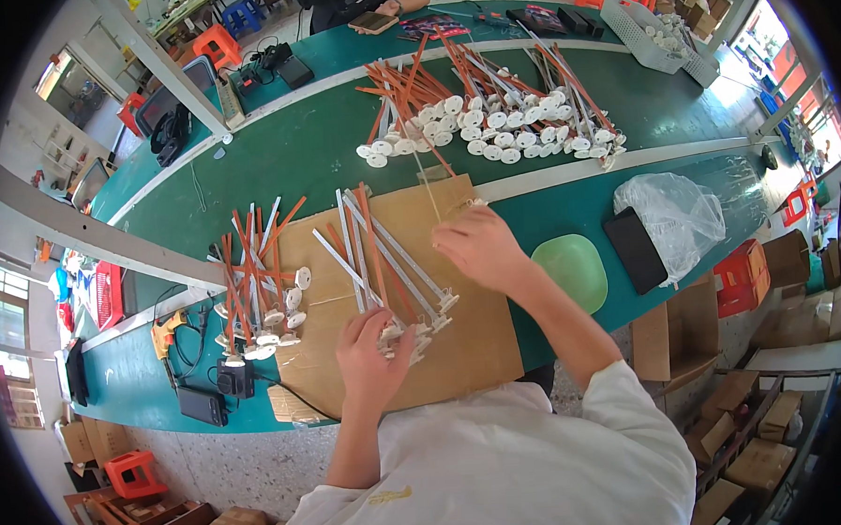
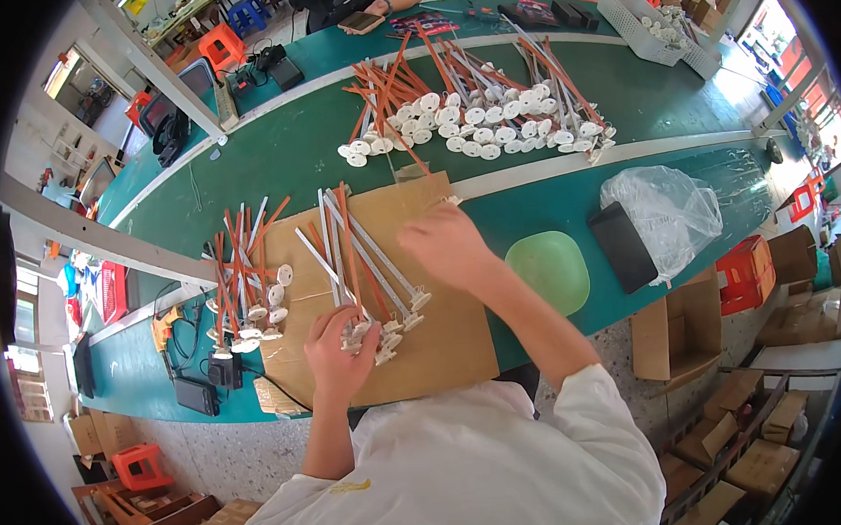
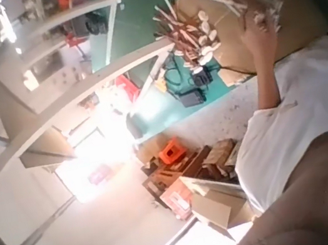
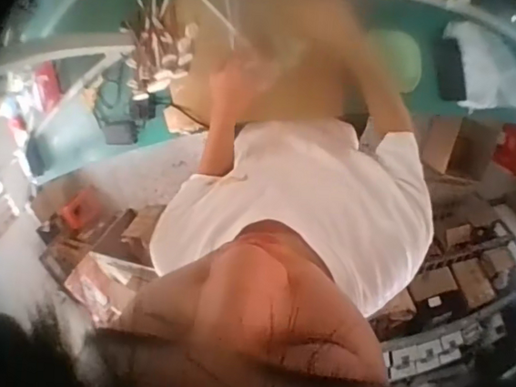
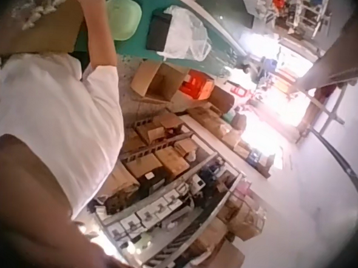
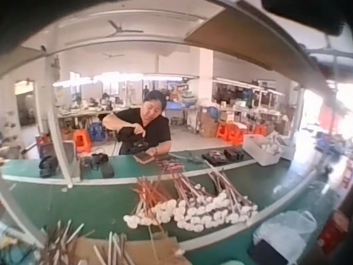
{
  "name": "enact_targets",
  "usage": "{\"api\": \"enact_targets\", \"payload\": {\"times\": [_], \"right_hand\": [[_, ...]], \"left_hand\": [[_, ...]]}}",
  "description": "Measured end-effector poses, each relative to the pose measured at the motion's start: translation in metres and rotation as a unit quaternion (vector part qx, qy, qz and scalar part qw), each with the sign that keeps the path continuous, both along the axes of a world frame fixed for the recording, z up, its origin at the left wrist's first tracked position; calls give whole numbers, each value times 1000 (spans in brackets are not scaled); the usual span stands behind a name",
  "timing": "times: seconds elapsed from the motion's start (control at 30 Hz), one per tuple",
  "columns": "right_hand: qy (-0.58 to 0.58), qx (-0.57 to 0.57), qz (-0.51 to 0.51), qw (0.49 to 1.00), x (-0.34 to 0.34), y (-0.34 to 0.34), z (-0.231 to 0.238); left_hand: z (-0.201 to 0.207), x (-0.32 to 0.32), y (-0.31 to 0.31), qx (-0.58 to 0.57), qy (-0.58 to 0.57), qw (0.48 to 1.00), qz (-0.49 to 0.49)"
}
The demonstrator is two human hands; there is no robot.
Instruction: The person tests LED light strips to illuminate them, attaches components to their plastic bases by hand using material from a small bowl, and arranges the assembled pieces on the workbench.
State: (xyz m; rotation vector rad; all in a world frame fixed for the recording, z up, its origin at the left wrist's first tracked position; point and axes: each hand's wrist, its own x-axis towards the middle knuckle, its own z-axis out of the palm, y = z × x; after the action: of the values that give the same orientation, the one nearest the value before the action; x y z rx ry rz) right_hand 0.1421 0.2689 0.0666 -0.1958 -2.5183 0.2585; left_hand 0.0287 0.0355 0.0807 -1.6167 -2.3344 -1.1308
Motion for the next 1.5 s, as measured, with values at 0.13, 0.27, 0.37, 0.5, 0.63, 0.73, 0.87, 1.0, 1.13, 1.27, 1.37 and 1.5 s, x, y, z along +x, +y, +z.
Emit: {"api": "enact_targets", "payload": {"times": [0.13,0.27,0.37,0.5,0.63,0.73,0.87,1.0,1.13,1.27,1.37,1.5], "right_hand": [[116,-130,26,984,22,-63,26],[199,-228,43,952,36,-94,30],[203,-213,15,956,39,-101,36],[199,-157,23,967,39,-99,27],[199,-163,36,966,39,-99,21],[158,-225,59,960,42,-97,25],[123,-270,106,949,42,-96,23],[112,-265,81,954,35,-98,19],[109,-309,86,941,30,-92,20],[141,-314,135,929,26,-83,27],[55,-249,93,962,24,-41,20],[-87,164,-59,981,-1,48,-14]], "left_hand": [[-5,17,2,12,-518,851,-83],[-10,21,9,95,-770,601,-194],[-15,22,9,118,-785,569,-216],[-23,21,6,118,-770,596,-195],[-23,20,3,95,-738,646,-170],[-24,18,0,129,-737,641,-172],[-28,7,-8,99,-721,665,-169],[-24,3,-6,57,-687,713,-130],[-18,7,3,101,-700,695,-124],[-21,5,-3,102,-710,686,-125],[-18,3,-7,119,-737,649,-148],[-22,3,-7,49,-651,755,-61]]}}
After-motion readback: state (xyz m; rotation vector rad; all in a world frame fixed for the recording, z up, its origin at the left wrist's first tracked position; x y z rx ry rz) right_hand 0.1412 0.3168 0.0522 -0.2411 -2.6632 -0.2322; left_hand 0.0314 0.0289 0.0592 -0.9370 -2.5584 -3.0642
